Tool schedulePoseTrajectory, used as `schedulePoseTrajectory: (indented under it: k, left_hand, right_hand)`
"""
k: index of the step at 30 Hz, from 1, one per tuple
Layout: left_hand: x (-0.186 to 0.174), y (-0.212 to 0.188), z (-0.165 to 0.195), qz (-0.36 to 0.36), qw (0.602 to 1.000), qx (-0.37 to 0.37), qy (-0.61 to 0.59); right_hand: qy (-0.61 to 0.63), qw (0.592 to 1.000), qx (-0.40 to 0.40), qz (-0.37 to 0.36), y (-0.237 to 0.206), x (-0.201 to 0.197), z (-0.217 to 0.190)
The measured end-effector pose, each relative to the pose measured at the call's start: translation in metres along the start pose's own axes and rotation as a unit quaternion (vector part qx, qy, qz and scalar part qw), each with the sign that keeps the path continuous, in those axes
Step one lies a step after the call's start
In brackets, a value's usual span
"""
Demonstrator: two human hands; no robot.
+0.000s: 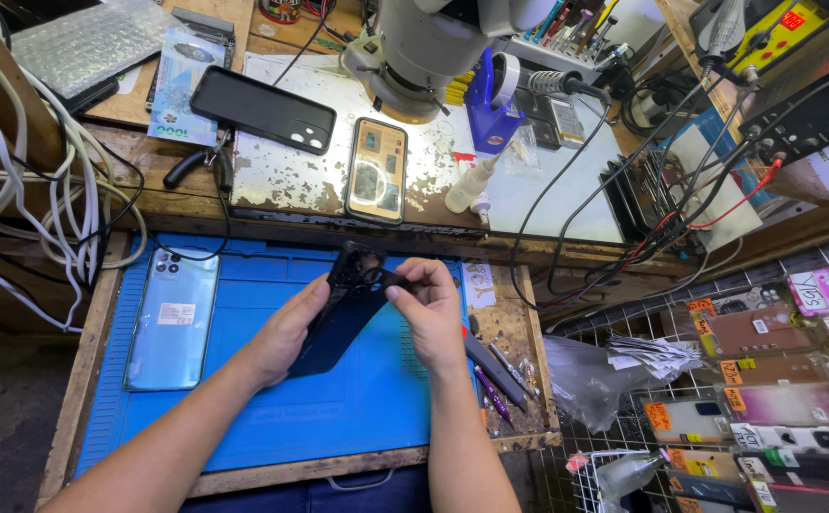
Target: The person disassembles a mobile phone by removing a black plastic cover and internal components, then uses a metal blade to scrape adhesive from the edges of the phone frame.
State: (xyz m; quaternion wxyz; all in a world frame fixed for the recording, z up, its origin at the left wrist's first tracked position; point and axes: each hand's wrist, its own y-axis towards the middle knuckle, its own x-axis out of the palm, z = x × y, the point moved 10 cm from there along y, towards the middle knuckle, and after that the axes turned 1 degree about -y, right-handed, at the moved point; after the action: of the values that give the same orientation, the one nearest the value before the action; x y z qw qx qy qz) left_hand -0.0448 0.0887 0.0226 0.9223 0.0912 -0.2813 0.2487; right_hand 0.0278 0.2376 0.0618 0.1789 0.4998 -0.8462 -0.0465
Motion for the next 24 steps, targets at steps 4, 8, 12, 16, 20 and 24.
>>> schedulePoseTrajectory:
  k: [4,8,12,16,20,24]
  left_hand:
    - [-0.009,-0.001,0.002,0.005,0.995,-0.02,-0.092]
    - [-0.019,-0.002,0.013,0.027,0.995,0.0,-0.101]
    - [-0.023,-0.002,0.012,0.051,0.998,-0.012,-0.044]
    - [-0.022,0.0,0.005,0.051,0.998,-0.031,-0.025]
    - [-0.022,0.001,0.0,0.041,0.998,-0.05,0.012]
    - [-0.024,0.002,-0.006,0.002,0.988,-0.112,0.11]
  right_hand:
    - [0.136,0.99,-0.003,0.033,0.002,-0.032,-0.012]
    - [0.069,0.973,-0.1,0.197,0.008,-0.096,-0.027]
    - [-0.058,0.952,-0.116,0.276,0.002,-0.137,-0.026]
    - [-0.11,0.935,-0.086,0.326,-0.006,-0.176,-0.018]
    - [-0.181,0.918,-0.066,0.345,-0.021,-0.223,-0.036]
    - [-0.355,0.872,0.02,0.337,-0.034,-0.252,-0.055]
